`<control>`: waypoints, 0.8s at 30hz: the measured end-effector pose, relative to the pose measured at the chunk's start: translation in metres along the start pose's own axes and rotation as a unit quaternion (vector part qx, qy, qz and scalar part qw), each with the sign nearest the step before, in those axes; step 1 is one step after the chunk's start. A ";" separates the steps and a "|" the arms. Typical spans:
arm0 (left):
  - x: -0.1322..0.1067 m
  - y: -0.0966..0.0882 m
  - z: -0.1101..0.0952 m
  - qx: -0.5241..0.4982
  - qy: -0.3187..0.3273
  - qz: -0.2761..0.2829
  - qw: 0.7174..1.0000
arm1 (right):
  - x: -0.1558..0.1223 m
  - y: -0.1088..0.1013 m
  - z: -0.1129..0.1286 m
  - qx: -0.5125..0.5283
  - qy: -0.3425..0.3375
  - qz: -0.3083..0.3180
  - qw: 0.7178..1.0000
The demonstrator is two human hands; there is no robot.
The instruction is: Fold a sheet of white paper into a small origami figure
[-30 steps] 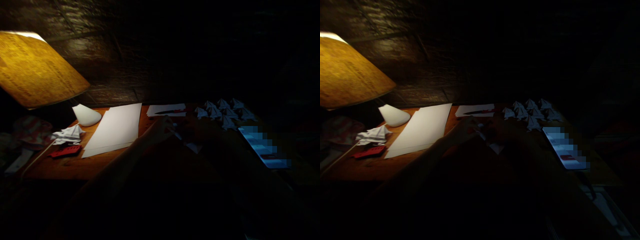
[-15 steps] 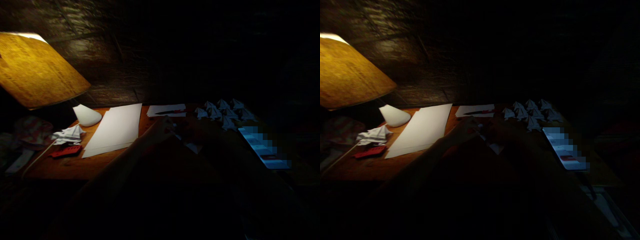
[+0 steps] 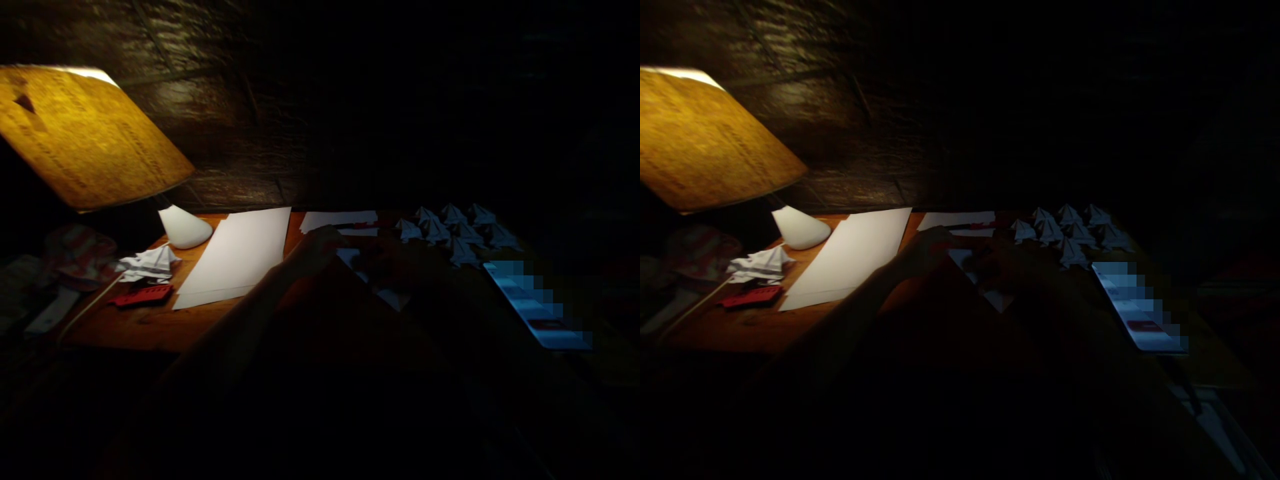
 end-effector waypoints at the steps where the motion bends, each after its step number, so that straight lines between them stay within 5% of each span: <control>1: 0.002 -0.006 0.005 0.004 -0.016 -0.021 1.000 | 0.000 0.000 0.001 0.001 -0.006 0.003 1.000; 4: 0.006 -0.014 0.021 0.012 -0.071 -0.048 0.996 | 0.001 0.000 0.005 -0.017 -0.028 0.012 0.999; 8: 0.008 -0.004 0.036 0.023 -0.105 -0.026 0.994 | -0.002 -0.004 0.002 -0.052 0.025 0.002 0.998; 24: 0.016 0.010 0.050 -0.009 -0.092 -0.008 0.996 | 0.000 0.000 0.004 -0.046 -0.034 0.000 0.998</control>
Point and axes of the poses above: each hand's wrist, its own x-axis towards the middle knuckle, its own y-axis out of the palm, z = x × y, the point moved 8 cm from there along x, towards the middle knuckle, and after that the axes turned 14 degrees about -y, right-handed, at the moved point
